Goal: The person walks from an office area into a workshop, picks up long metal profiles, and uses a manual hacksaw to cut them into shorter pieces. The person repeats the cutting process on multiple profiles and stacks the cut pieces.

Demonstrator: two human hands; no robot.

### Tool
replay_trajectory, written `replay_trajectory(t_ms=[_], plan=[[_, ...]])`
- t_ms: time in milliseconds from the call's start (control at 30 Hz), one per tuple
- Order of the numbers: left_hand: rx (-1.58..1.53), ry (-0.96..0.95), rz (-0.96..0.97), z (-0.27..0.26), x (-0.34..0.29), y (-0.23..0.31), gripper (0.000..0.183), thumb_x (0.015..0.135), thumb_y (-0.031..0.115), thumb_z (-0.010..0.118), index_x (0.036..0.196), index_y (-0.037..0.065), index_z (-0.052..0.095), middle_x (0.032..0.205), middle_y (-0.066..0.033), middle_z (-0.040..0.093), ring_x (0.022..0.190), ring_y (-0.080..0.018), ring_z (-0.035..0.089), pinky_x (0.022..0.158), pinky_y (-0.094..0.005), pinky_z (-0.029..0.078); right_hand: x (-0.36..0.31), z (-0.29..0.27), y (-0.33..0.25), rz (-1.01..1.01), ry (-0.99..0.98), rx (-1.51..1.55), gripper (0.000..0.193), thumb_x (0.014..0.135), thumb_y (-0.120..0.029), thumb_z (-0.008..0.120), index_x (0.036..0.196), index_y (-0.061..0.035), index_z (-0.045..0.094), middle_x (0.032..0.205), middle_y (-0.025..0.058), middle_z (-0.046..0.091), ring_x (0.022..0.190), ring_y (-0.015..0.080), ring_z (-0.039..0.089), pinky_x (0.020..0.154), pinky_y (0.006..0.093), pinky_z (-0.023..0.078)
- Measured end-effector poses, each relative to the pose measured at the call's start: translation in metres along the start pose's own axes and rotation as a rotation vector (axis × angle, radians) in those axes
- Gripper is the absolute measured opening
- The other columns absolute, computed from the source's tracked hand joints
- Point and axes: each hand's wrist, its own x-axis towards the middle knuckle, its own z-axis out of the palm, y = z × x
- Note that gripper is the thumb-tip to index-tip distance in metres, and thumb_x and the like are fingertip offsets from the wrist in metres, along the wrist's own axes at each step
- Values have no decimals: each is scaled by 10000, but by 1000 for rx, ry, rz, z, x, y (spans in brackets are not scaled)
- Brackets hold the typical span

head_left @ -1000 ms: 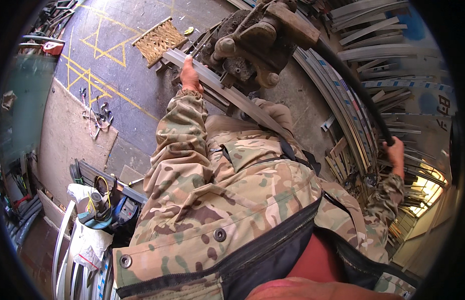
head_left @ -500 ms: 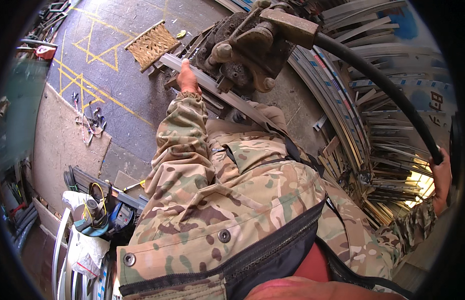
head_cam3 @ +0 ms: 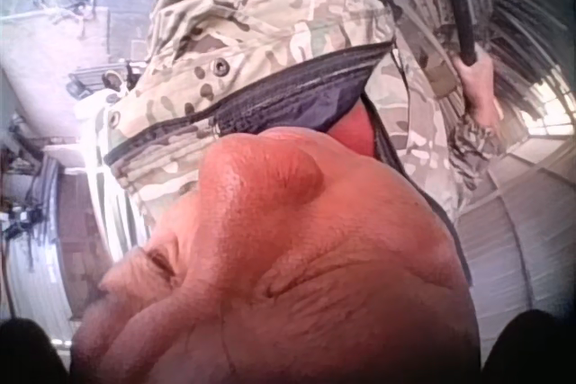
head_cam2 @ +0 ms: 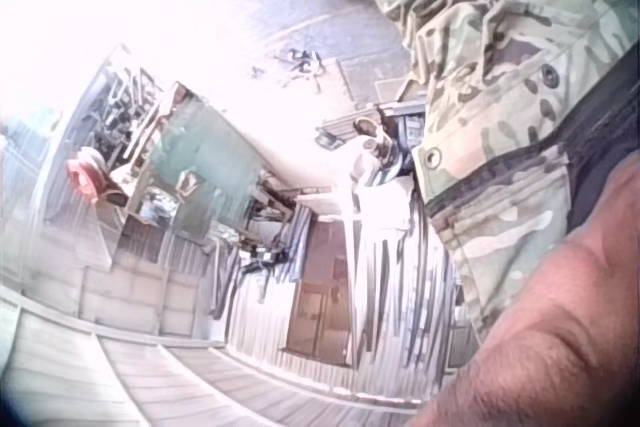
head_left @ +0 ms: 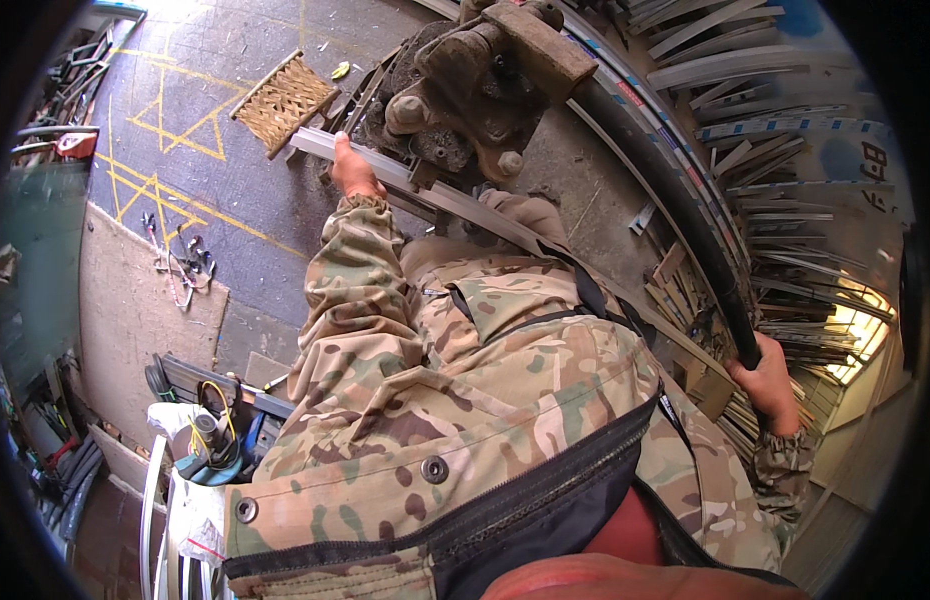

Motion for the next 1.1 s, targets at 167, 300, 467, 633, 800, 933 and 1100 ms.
replay_trajectory(t_ms=[167,300,467,633,800,933,1100], plan=[[-9,14,3,2,-3,2,547,854,438,605,1100,-45,534,881,-129,587,685,-254,610,593,-380,499,23,31,31,-84,75,-151,237,720,-159,674,776,27,538,605,66,460,586,145,413,558,315,390],[80,9,-25,2,-1,-2,616,865,467,591,1229,-15,476,952,-136,586,788,-296,616,725,-410,512,72,106,59,-37,98,-105,283,763,-197,695,880,34,580,633,111,526,608,162,473,583,333,429],[32,-116,35,-3,-3,-6,612,875,467,583,1212,-35,486,964,-146,598,777,-293,622,740,-418,503,66,92,59,-61,31,-91,292,759,-191,719,917,34,620,718,140,588,676,188,535,646,336,464],[19,-164,-18,-3,-1,-7,570,880,462,577,1178,-15,486,903,-113,561,779,-255,603,681,-411,517,16,-64,20,-173,417,-539,226,749,-135,713,931,-24,637,783,142,645,727,253,638,667,350,485],[86,-120,-47,-3,3,-7,562,880,471,566,1149,-20,521,968,-134,595,798,-258,605,736,-401,510,13,-178,7,-282,690,-774,322,747,-36,720,1055,-30,630,881,144,646,820,272,642,741,333,481],[125,-243,-20,-10,4,-9,602,887,504,537,1178,-23,518,1037,-151,598,851,-268,609,816,-402,495,80,-246,21,-607,623,-850,269,829,-38,639,1088,-75,577,787,91,488,688,194,492,664,302,422],[0,-308,-28,-32,-1,-3,597,895,515,528,1192,-1,497,984,-167,615,861,-296,625,824,-425,495,154,-224,35,-150,642,-883,364,838,-140,648,1194,-140,570,967,117,648,875,279,638,758,356,479]])
